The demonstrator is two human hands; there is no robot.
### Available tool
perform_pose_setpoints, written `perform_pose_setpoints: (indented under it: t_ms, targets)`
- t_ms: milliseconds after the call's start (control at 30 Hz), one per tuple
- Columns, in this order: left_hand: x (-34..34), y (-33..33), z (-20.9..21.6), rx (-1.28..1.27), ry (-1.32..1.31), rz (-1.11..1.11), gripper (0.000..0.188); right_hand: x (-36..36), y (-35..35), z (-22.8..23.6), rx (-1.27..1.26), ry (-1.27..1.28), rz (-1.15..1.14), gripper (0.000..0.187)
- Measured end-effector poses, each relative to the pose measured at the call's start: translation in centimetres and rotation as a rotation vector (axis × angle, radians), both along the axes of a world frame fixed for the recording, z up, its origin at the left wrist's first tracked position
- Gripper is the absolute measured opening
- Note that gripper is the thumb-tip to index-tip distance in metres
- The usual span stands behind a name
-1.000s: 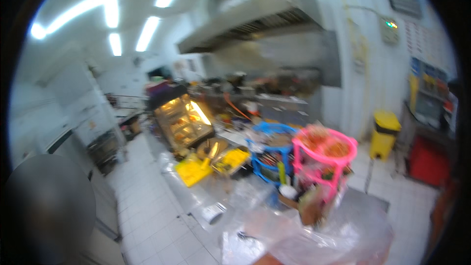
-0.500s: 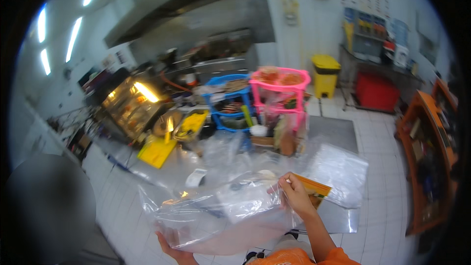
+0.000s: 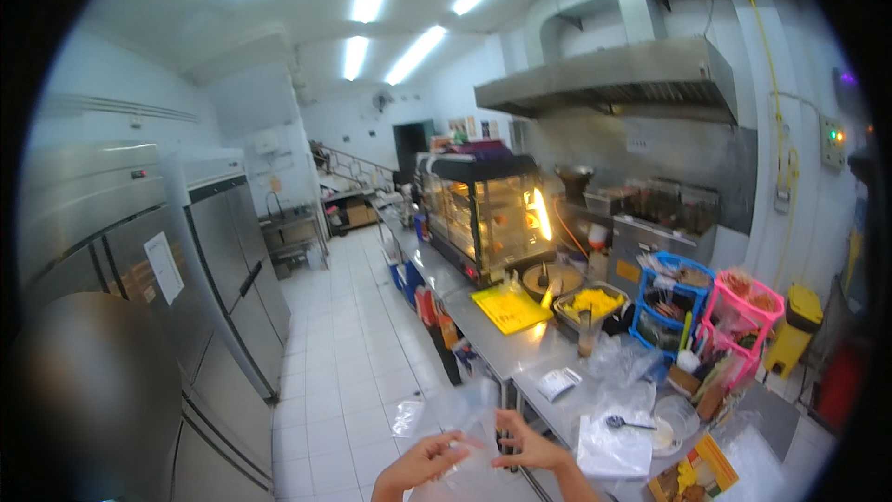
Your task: The person scoops cooked meat from a container into a paper takeout box, then moves to a counter to cut the meat on a yellow cutting board. They add noodles and yellow rice to the box, write on a receipt, and place the box into a plastic bag.
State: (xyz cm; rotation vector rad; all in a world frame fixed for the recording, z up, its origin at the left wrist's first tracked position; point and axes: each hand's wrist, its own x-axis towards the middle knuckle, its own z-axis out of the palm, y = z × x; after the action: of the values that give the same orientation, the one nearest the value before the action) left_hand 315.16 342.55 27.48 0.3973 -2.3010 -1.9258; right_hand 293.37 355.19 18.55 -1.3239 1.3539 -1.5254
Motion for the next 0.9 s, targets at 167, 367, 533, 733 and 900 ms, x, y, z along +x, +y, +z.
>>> perform_pose_setpoints:
  t_ms: [167,367,533,733,900]
  targets:
    - [1.0,-2.5,1.6,-0.054,-0.069,-0.038,0.035,0.5,-5.3,0.1,0.048,0.190,0.264,0.070]
    - [3.0,-5.1,0.9,0.441,0.620,0.495,0.063,-0.6,-4.2,2.1,0.109,-0.138,0.086,0.051]
    - [2.7,-2.8,-7.2,0.408,0.423,0.588,0.064,1.0,-3.3,3.5,0.057,-0.225,-0.145,0.045]
    - [2.5,-2.1,-13.1,0.240,0.173,0.567,0.066,2.3,0.1,1.4,-0.112,-0.470,-0.394,0.042]
    - [-0.6,-1.3,-8.8,0.521,0.320,0.665,0.072,-1.0,9.1,0.6,-0.108,-0.839,-0.331,0.025]
